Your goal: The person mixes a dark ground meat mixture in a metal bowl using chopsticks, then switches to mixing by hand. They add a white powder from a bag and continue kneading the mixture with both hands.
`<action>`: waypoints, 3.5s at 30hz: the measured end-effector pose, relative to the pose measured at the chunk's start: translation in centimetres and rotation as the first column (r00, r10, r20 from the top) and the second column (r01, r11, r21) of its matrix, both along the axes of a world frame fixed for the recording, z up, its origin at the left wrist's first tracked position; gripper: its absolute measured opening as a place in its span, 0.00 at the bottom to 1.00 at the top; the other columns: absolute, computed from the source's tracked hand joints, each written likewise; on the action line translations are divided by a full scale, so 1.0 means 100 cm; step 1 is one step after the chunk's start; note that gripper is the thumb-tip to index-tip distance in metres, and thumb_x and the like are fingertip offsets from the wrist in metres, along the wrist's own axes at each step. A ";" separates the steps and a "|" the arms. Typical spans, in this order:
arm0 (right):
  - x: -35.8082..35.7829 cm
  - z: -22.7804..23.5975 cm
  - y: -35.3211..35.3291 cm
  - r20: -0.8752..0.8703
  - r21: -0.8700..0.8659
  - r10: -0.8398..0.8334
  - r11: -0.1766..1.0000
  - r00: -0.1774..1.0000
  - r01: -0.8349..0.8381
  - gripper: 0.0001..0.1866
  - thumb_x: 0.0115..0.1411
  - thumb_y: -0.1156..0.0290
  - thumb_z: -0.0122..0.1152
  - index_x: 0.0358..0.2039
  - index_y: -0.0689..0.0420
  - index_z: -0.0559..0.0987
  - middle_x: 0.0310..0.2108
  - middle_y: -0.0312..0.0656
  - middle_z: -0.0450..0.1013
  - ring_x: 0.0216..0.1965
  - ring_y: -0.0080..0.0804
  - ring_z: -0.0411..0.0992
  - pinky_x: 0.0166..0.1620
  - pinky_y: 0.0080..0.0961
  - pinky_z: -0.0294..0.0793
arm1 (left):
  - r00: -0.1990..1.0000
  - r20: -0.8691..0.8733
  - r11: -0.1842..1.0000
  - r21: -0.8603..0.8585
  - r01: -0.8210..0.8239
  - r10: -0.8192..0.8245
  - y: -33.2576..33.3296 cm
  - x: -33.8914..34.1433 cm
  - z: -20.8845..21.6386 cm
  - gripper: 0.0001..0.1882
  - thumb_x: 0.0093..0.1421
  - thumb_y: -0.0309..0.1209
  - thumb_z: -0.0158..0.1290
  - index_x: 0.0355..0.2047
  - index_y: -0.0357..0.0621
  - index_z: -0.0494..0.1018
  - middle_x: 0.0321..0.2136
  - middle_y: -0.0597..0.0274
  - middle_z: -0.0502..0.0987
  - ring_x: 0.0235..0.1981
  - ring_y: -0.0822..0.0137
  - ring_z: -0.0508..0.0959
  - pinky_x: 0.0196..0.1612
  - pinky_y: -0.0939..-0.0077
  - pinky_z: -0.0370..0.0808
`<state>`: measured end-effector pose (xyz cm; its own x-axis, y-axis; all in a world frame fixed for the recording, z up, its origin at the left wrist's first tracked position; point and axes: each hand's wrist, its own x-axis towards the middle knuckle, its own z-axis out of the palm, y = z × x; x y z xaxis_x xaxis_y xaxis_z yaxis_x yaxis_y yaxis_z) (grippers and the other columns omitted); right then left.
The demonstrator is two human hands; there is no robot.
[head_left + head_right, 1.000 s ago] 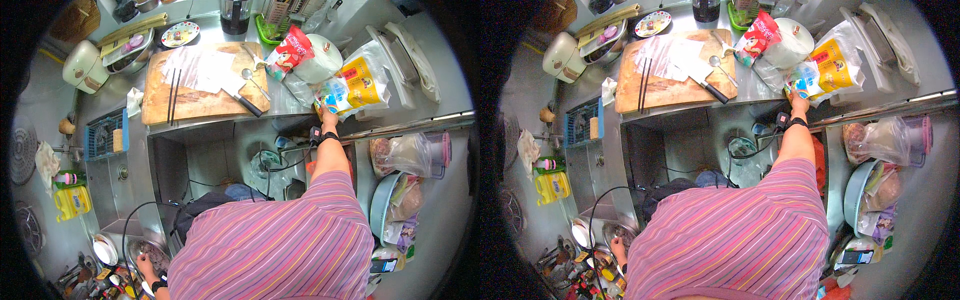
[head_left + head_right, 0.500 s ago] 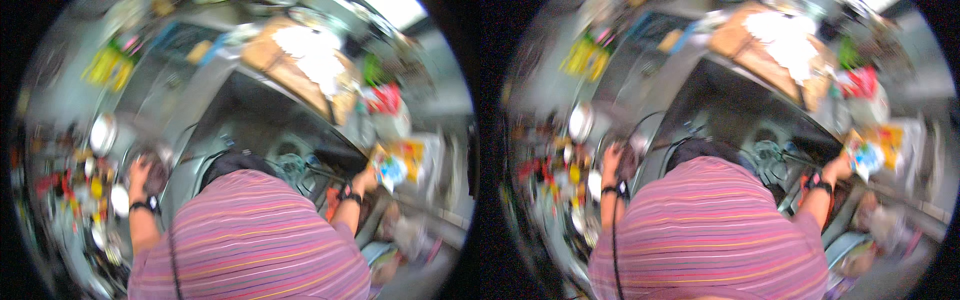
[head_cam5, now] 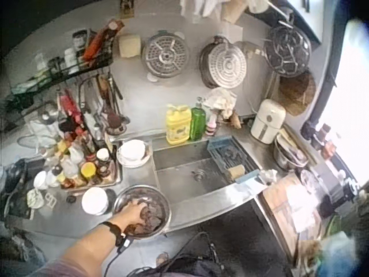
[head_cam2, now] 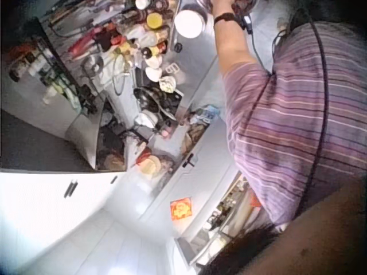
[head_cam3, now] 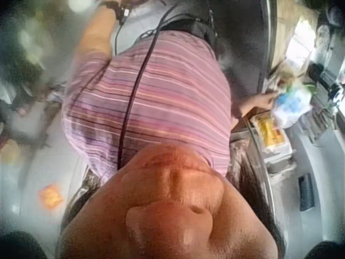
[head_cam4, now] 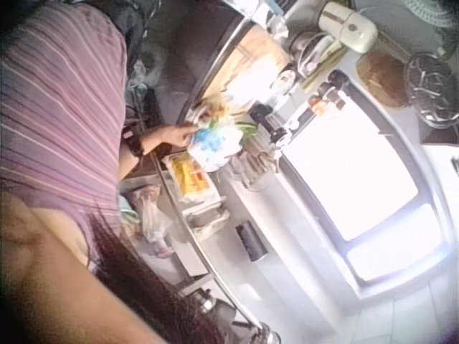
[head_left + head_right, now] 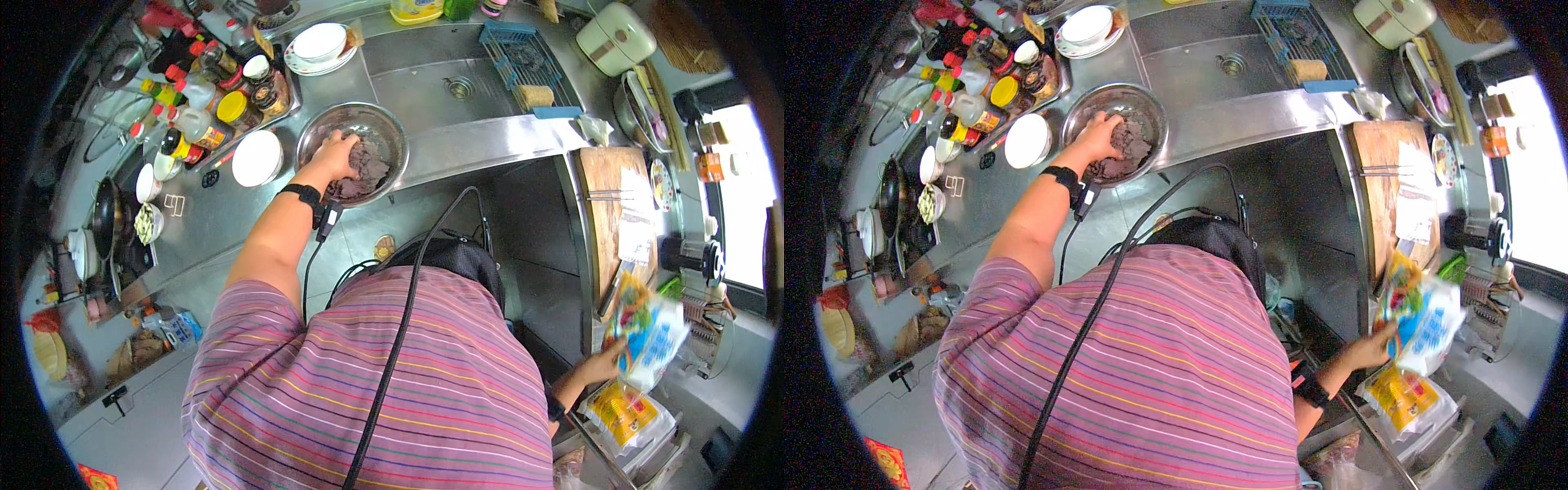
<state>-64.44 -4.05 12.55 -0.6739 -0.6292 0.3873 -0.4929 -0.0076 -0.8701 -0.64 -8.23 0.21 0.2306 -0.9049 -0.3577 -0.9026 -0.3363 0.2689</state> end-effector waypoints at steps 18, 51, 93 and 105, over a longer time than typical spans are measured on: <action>0.324 0.043 -0.137 -0.232 0.413 0.954 0.273 0.189 -0.869 0.09 0.54 0.75 0.64 0.37 0.59 0.78 0.29 0.43 0.77 0.27 0.32 0.76 0.31 0.27 0.73 | 0.802 -0.590 0.940 -0.212 -0.266 0.093 0.026 0.034 0.004 0.37 0.48 0.23 0.61 0.60 0.44 0.61 0.53 0.51 0.71 0.54 0.57 0.71 0.57 0.69 0.66; 0.398 0.044 -0.107 -0.641 0.637 0.650 0.154 -0.408 -0.756 0.11 0.49 0.70 0.62 0.35 0.53 0.78 0.28 0.43 0.75 0.28 0.46 0.74 0.32 0.39 0.72 | 0.837 -0.518 0.807 -0.410 -0.424 0.176 0.067 0.026 0.011 0.29 0.48 0.18 0.52 0.54 0.43 0.69 0.44 0.46 0.76 0.45 0.51 0.76 0.47 0.66 0.72; 0.431 0.046 -0.115 -0.663 0.672 0.639 0.279 -0.390 -0.686 0.08 0.53 0.63 0.61 0.29 0.51 0.75 0.25 0.45 0.76 0.27 0.47 0.75 0.29 0.41 0.73 | 0.796 -0.571 0.792 -0.384 -0.475 0.201 0.064 0.026 0.029 0.32 0.47 0.11 0.42 0.56 0.35 0.65 0.51 0.45 0.73 0.52 0.57 0.74 0.55 0.70 0.69; 0.434 0.039 -0.116 -0.692 0.598 0.645 0.263 -0.323 -0.757 0.09 0.53 0.61 0.61 0.27 0.52 0.75 0.20 0.45 0.74 0.23 0.47 0.74 0.28 0.42 0.72 | 0.775 -0.608 0.797 -0.378 -0.472 0.171 0.055 0.029 0.020 0.31 0.48 0.12 0.42 0.57 0.36 0.65 0.52 0.46 0.73 0.51 0.57 0.75 0.54 0.70 0.71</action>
